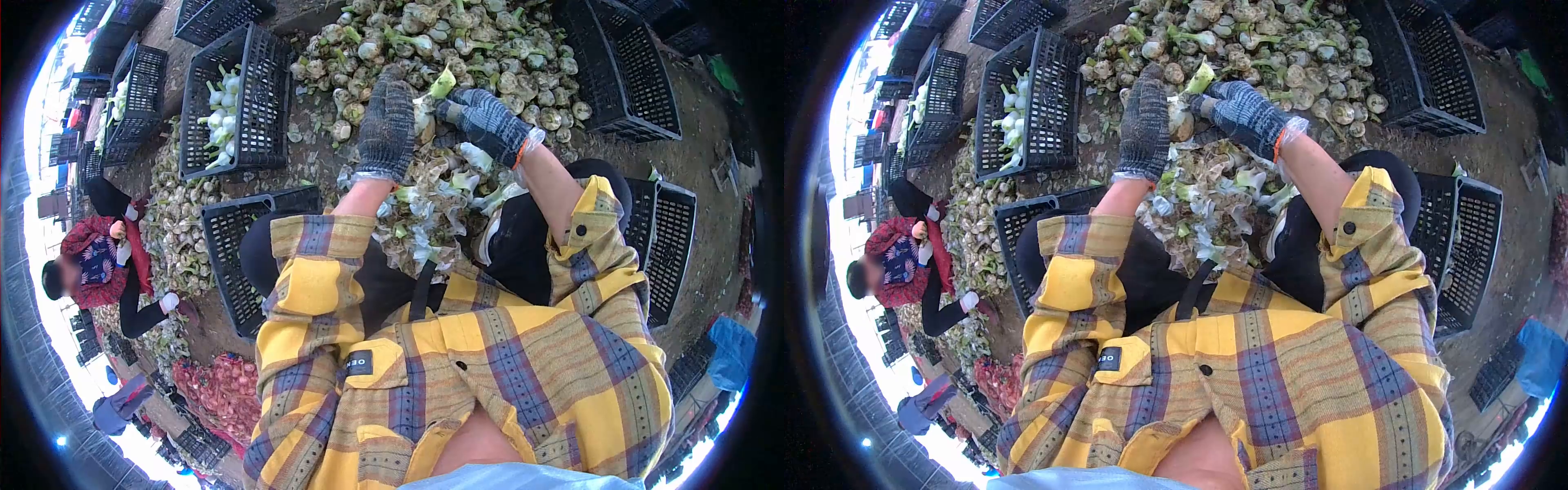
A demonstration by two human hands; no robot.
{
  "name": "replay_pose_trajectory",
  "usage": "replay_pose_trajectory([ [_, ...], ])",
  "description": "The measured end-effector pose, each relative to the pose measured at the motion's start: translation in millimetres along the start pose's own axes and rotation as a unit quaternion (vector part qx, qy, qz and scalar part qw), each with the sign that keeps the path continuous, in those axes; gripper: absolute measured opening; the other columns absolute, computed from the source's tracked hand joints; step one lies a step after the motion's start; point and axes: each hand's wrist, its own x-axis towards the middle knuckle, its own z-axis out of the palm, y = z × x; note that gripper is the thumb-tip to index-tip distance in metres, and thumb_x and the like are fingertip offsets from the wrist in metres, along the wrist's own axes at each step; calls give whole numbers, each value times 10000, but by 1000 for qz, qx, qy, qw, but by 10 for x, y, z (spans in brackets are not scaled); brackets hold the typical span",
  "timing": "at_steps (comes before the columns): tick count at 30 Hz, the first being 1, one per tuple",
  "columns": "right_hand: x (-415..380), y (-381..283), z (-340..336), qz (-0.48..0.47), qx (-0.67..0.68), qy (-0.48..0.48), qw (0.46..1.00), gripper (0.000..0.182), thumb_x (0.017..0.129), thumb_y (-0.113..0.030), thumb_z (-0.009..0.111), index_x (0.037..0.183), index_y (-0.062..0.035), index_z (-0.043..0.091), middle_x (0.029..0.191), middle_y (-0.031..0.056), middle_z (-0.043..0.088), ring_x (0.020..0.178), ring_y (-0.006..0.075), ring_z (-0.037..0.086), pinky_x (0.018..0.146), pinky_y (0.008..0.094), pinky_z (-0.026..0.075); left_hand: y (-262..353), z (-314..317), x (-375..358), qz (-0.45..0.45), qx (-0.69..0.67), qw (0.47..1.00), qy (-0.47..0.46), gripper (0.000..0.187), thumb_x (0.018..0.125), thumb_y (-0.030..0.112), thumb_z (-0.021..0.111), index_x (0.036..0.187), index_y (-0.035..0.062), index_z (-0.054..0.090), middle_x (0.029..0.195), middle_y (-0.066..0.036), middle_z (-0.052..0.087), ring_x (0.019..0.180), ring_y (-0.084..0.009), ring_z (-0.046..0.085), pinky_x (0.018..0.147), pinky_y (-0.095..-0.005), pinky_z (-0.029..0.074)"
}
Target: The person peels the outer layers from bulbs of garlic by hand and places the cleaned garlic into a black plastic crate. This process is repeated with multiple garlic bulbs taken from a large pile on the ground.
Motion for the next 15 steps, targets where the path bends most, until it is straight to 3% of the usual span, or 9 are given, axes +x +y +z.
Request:
replay_pose_trajectory([
  [2,3,3,-2,11,22,-9,1000,282,843,-183,537,1001,49,554,872,64,598,739,124,570,687,278,512,10,-9,6,12,26,1000,4,370,904,211,369,1196,-12,414,1224,-177,443,1109,-283,451,929,-322,347],
  [4,59,73,-13,-36,-113,10,993,281,842,-184,530,1002,46,556,878,89,610,752,145,573,701,285,489,15,-32,-5,-25,-22,999,-28,374,898,195,367,1205,-16,405,1229,-186,436,1119,-285,444,932,-337,345],
  [5,46,73,-11,-36,-113,10,993,281,842,-184,530,1002,46,556,878,89,610,752,145,573,701,285,489,-59,8,-11,-25,-22,999,-28,374,898,195,367,1205,-16,405,1229,-186,436,1119,-285,444,932,-337,345],
  [7,9,51,-1,-93,-307,70,945,293,831,-174,528,1020,49,546,896,122,618,771,173,573,723,302,461,-174,76,10,10,32,999,5,376,895,199,367,1204,-10,413,1219,-191,441,1106,-291,451,940,-335,338],
  [11,-8,0,8,-94,-239,33,966,294,817,-159,518,1024,49,544,888,156,619,781,192,569,729,311,442,-111,2,25,11,38,999,-13,383,901,244,349,1201,22,433,1173,-165,485,1072,-273,470,954,-321,323],
  [12,-41,-23,42,-96,-265,54,958,294,812,-153,515,1024,48,545,881,157,620,780,185,569,728,309,443,-70,0,39,-141,-151,978,-41,373,908,270,324,1165,36,460,1129,-149,509,1003,-256,509,873,-335,394],
  [13,-60,-45,68,-99,-291,76,948,293,806,-147,513,1024,47,546,874,158,621,778,177,568,727,307,444,-19,-9,64,-284,-331,898,-66,375,915,295,299,1130,50,486,1085,-134,532,934,-239,548,791,-349,465],
  [14,-51,-30,75,-99,-291,76,949,293,806,-147,513,1024,47,546,874,158,621,778,177,568,727,307,444,29,-24,78,-283,-330,898,-66,375,915,295,299,1130,50,486,1085,-134,532,934,-239,548,791,-349,465],
  [15,-38,-6,76,-85,-241,81,964,292,804,-141,506,1027,44,546,866,147,623,757,176,573,708,301,451,84,-44,80,-367,-420,827,-67,412,899,375,321,1099,65,504,1033,-108,548,876,-219,563,711,-354,490],
])
